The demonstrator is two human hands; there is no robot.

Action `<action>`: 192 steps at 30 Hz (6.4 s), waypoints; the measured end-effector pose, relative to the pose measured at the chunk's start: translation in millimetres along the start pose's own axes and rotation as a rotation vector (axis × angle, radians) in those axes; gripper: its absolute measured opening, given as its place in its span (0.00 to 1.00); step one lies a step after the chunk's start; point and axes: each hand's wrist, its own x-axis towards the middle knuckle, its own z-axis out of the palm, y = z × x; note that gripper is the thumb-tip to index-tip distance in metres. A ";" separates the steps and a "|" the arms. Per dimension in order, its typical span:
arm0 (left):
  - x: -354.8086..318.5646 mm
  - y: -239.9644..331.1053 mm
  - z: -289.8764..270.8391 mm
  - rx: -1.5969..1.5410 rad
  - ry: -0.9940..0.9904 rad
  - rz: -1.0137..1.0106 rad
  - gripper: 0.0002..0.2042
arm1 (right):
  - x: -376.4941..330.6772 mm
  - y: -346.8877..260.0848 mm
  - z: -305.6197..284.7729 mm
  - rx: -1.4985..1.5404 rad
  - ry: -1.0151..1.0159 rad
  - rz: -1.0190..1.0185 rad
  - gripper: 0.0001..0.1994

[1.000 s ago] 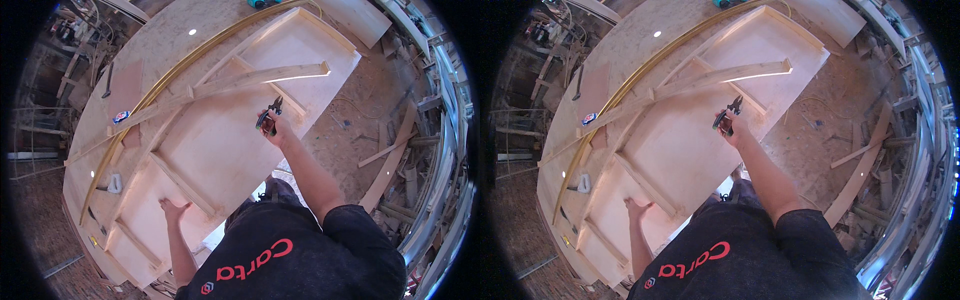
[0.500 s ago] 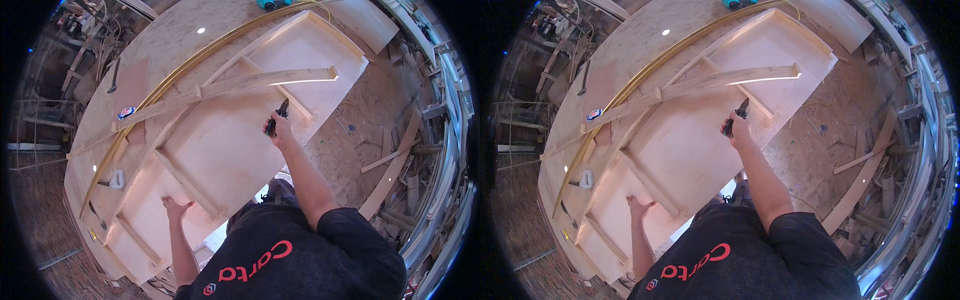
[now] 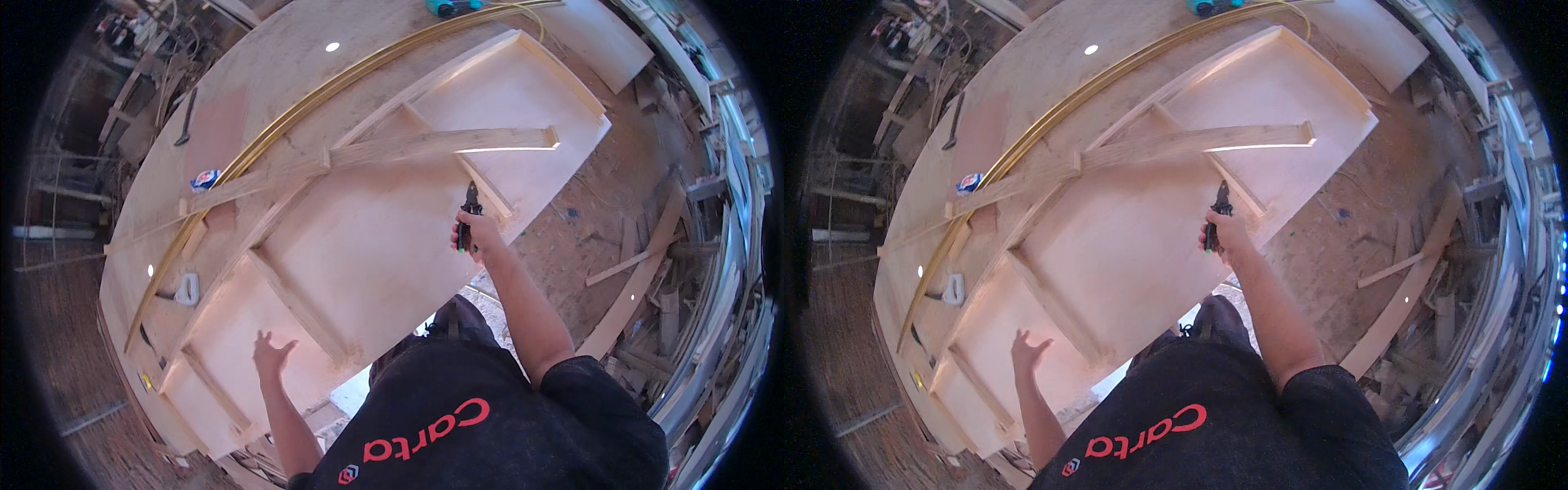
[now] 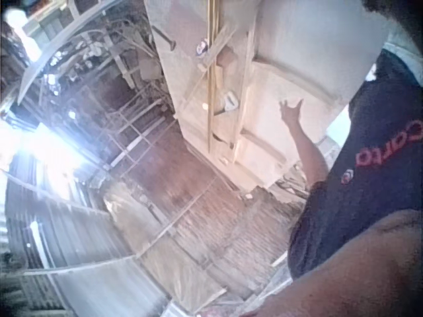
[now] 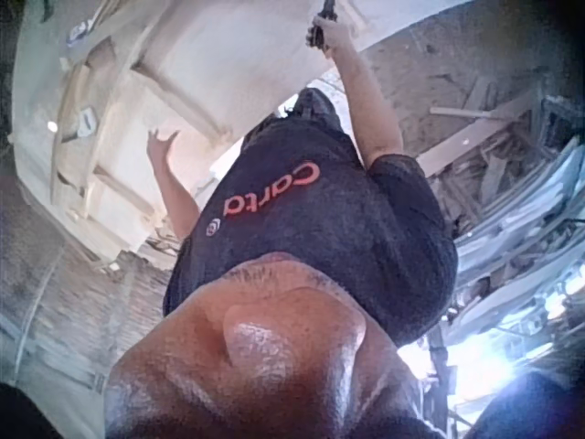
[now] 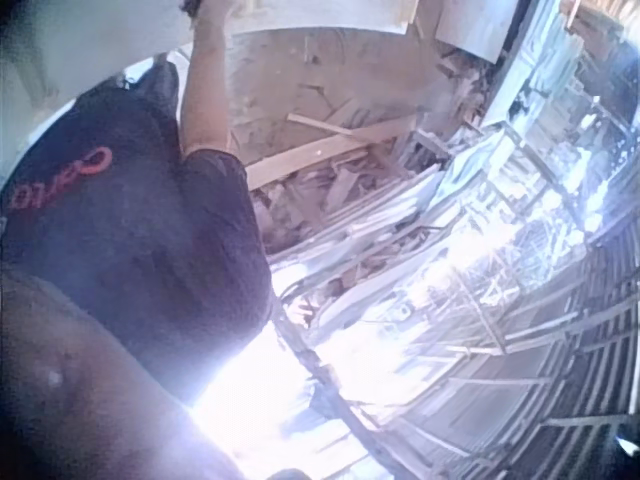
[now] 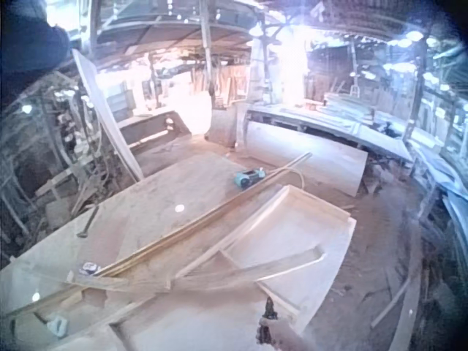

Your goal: The person assembles a wooden structure by positioning and securing wooden strips onto a large plywood base. They use pliers to remove fasteners, a hand saw to trim pieces, and a hammer to drive nails into the wood.

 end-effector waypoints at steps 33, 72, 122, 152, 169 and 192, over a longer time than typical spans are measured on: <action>54.0 275.9 109.9 0.015 0.315 0.751 0.39 | -25.4 -22.3 26.6 0.052 0.033 0.109 0.08; 38.4 433.0 122.6 0.095 0.264 0.635 0.42 | -53.5 -56.4 -10.1 0.643 -0.187 0.449 0.09; 45.6 397.2 121.8 0.191 0.209 0.792 0.39 | -157.8 -4.9 47.2 0.255 -0.114 0.074 0.13; 92.7 490.1 -31.9 -1.160 -0.138 0.106 0.16 | -77.3 -84.6 -48.4 -0.395 -0.391 0.266 0.14; 90.6 372.1 93.2 -0.072 0.349 0.634 0.36 | 30.6 -36.5 74.6 0.454 -0.281 0.204 0.13; 94.5 369.2 97.1 0.064 0.313 0.601 0.38 | -130.9 -11.1 110.8 0.239 -0.210 0.118 0.14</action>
